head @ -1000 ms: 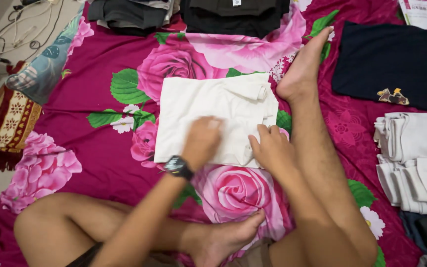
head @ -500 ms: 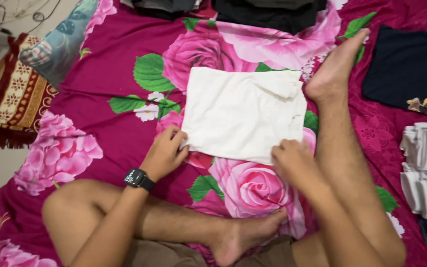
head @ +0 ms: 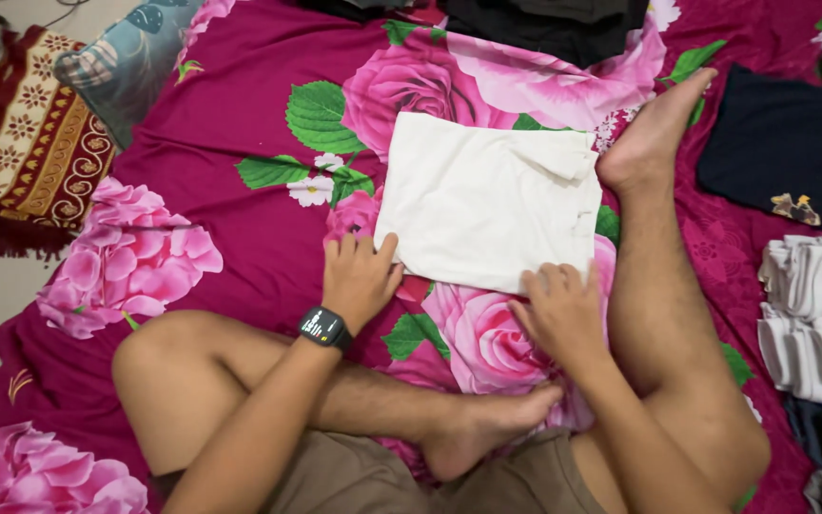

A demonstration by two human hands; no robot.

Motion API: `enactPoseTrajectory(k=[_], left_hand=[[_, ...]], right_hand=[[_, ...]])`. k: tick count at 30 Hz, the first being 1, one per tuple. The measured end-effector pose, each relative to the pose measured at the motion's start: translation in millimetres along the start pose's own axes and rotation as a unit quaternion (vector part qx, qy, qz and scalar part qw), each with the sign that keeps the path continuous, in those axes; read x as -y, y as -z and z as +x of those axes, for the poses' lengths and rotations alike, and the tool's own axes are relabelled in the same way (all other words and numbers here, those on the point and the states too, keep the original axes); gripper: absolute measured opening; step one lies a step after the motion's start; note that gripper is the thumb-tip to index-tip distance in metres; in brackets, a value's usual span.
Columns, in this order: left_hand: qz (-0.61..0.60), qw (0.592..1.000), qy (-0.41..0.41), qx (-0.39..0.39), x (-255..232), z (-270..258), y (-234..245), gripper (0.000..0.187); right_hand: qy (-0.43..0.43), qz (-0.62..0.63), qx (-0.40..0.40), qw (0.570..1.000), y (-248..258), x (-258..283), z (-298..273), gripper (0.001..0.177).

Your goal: Folding a white t-shirt while sitting on a bed.

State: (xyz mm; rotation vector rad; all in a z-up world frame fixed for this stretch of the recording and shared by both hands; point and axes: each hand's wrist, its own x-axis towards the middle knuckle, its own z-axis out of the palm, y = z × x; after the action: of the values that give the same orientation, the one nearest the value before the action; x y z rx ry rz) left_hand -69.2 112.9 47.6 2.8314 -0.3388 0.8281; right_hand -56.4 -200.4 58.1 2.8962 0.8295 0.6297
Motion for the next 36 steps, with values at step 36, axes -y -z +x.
enactPoseTrajectory(k=[36], left_hand=[[-0.116,0.988,0.069,0.081,24.6,-16.3,-36.8,0.019]], right_hand=[[-0.116,0.053,0.048,0.991,-37.8,-23.5,-30.7,0.031]])
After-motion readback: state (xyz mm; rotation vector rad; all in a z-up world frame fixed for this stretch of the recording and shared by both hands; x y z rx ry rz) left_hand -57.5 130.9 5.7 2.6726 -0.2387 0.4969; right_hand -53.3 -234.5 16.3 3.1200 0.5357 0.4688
